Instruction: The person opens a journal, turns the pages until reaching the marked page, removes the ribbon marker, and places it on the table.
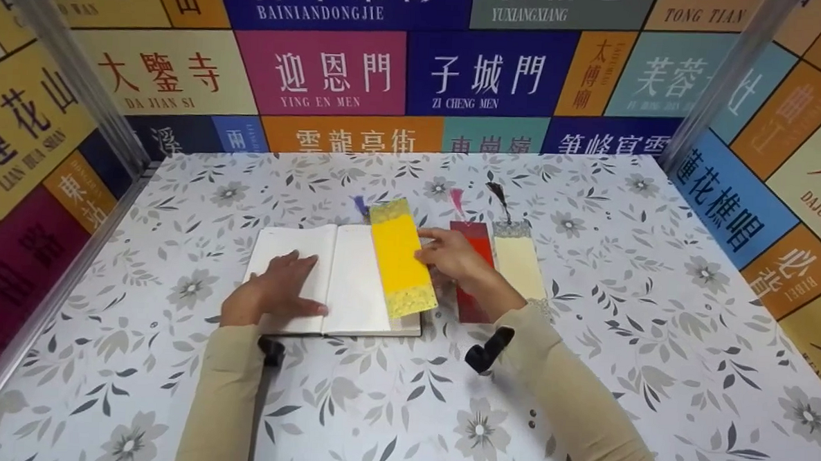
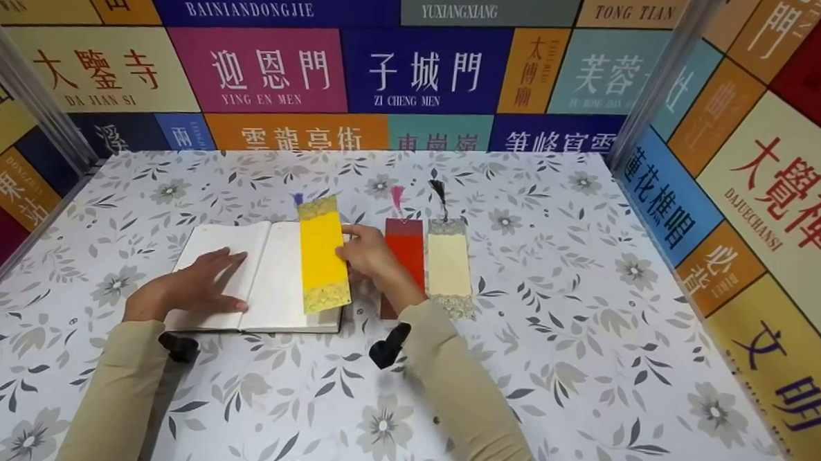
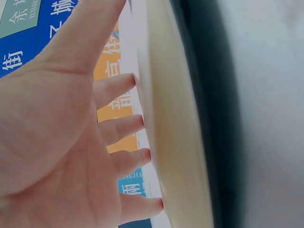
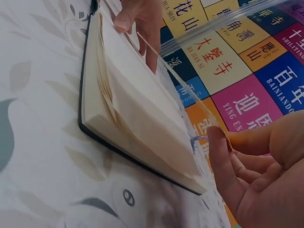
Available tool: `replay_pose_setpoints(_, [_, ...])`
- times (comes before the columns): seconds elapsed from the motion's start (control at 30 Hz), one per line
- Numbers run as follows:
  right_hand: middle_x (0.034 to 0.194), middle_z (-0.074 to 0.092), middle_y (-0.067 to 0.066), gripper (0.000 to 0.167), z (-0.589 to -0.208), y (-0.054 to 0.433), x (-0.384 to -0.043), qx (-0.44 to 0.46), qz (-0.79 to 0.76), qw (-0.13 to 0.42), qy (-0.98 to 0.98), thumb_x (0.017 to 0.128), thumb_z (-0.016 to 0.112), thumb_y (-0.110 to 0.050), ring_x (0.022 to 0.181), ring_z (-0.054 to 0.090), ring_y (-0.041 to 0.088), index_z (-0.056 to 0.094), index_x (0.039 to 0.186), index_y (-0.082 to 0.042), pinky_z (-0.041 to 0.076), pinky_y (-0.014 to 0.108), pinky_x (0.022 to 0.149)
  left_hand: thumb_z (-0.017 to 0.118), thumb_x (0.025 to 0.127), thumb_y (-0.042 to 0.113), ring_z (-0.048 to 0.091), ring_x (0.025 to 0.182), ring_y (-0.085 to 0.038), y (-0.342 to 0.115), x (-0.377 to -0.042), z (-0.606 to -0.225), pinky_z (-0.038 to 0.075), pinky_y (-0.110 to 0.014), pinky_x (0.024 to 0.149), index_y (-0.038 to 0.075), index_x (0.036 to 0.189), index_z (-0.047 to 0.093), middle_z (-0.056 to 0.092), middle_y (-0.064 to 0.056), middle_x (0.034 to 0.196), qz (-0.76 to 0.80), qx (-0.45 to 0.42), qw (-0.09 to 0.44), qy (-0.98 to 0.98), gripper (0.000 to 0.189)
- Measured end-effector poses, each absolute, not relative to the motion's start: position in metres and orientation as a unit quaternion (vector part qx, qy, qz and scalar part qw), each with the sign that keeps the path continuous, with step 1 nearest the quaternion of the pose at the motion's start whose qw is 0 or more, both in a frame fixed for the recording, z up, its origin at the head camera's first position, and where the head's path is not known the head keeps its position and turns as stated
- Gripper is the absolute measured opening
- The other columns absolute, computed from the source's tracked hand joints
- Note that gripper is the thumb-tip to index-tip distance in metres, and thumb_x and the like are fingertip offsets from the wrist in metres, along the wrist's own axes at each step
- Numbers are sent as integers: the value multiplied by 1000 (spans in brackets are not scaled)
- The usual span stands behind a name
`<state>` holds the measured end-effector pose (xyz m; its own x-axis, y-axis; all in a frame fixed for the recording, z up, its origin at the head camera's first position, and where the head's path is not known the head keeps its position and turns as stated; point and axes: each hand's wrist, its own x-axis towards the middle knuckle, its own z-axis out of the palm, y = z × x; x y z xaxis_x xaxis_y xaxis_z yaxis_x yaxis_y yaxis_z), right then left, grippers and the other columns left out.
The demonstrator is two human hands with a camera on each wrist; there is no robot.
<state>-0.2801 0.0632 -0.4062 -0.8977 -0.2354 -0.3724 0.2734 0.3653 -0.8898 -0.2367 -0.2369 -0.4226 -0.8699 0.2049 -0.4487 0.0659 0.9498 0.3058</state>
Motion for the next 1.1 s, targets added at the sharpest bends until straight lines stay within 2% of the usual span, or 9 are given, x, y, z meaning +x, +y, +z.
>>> replay_pose_setpoints(0.1, [127, 65, 11, 55, -398, 75, -285, 23, -569, 209, 795, 99, 61, -15, 98, 66, 22, 45, 152, -18, 61, 36, 87, 67, 87, 62, 4, 155, -46, -239, -235, -423, 13, -81, 112, 10, 162, 13, 4, -25, 168, 145, 80, 237, 957, 106])
replay_pose_setpoints(0.17, [130, 63, 11, 55, -393, 85, -288, 26, -575, 194, 794, 100, 60, -15, 103, 65, 23, 44, 153, -18, 61, 39, 88, 67, 87, 61, 5, 154, -47, -240, -234, -423, 14, -81, 111, 9, 162, 14, 5, -26, 167, 149, 83, 232, 957, 106])
replay_pose_setpoints(0.37, [136, 62, 15, 52, -379, 123, -301, 33, -572, 129, 809, 101, 58, -16, 102, 62, 20, 46, 151, -15, 60, 27, 68, 68, 86, 60, 4, 155, -46, -241, -232, -424, 13, -81, 112, 9, 162, 14, 5, -26, 167, 163, 79, 232, 956, 106])
replay_pose_setpoints(0.53, [140, 60, 17, 50, -369, 155, -317, 73, -576, 96, 808, 102, 57, -17, 99, 63, 18, 46, 151, -11, 57, 20, 64, 69, 86, 60, 4, 154, -47, -242, -233, -425, 12, -82, 111, 8, 162, 13, 4, -26, 167, 164, 82, 232, 955, 107])
replay_pose_setpoints(0.67, [146, 53, 18, 55, -359, 179, -329, 82, -572, 86, 812, 103, 55, -16, 109, 61, 20, 38, 155, -10, 58, 26, 82, 69, 85, 60, 3, 154, -47, -242, -232, -423, 12, -81, 112, 9, 162, 13, 4, -26, 167, 163, 78, 234, 955, 108])
replay_pose_setpoints(0.77, [154, 44, 17, 61, -353, 193, -340, 77, -563, 87, 818, 102, 53, -12, 128, 55, 26, 29, 159, -11, 54, 36, 100, 70, 86, 60, 4, 154, -47, -242, -231, -422, 13, -81, 112, 9, 162, 14, 5, -25, 168, 161, 74, 232, 956, 107])
replay_pose_setpoints(0.83, [156, 40, 16, 65, -352, 200, -347, 77, -563, 83, 818, 102, 52, -9, 137, 50, 28, 24, 160, -12, 50, 41, 108, 70, 86, 59, 5, 155, -47, -241, -231, -422, 13, -81, 112, 10, 162, 14, 5, -25, 168, 160, 72, 231, 957, 106])
replay_pose_setpoints(0.97, [159, 36, 14, 66, -357, 213, -353, 89, -572, 65, 813, 102, 51, -9, 140, 46, 27, 23, 161, -16, 49, 40, 109, 69, 87, 58, 8, 154, -46, -238, -230, -421, 17, -80, 112, 9, 161, 16, 8, -25, 167, 153, 79, 220, 960, 103])
replay_pose_setpoints(1.1, [159, 35, 14, 62, -372, 229, -350, 113, -582, 70, 802, 103, 52, -11, 132, 50, 22, 28, 159, -17, 51, 30, 98, 68, 88, 58, 9, 154, -47, -237, -229, -421, 19, -79, 112, 8, 161, 16, 9, -25, 167, 149, 86, 212, 962, 102])
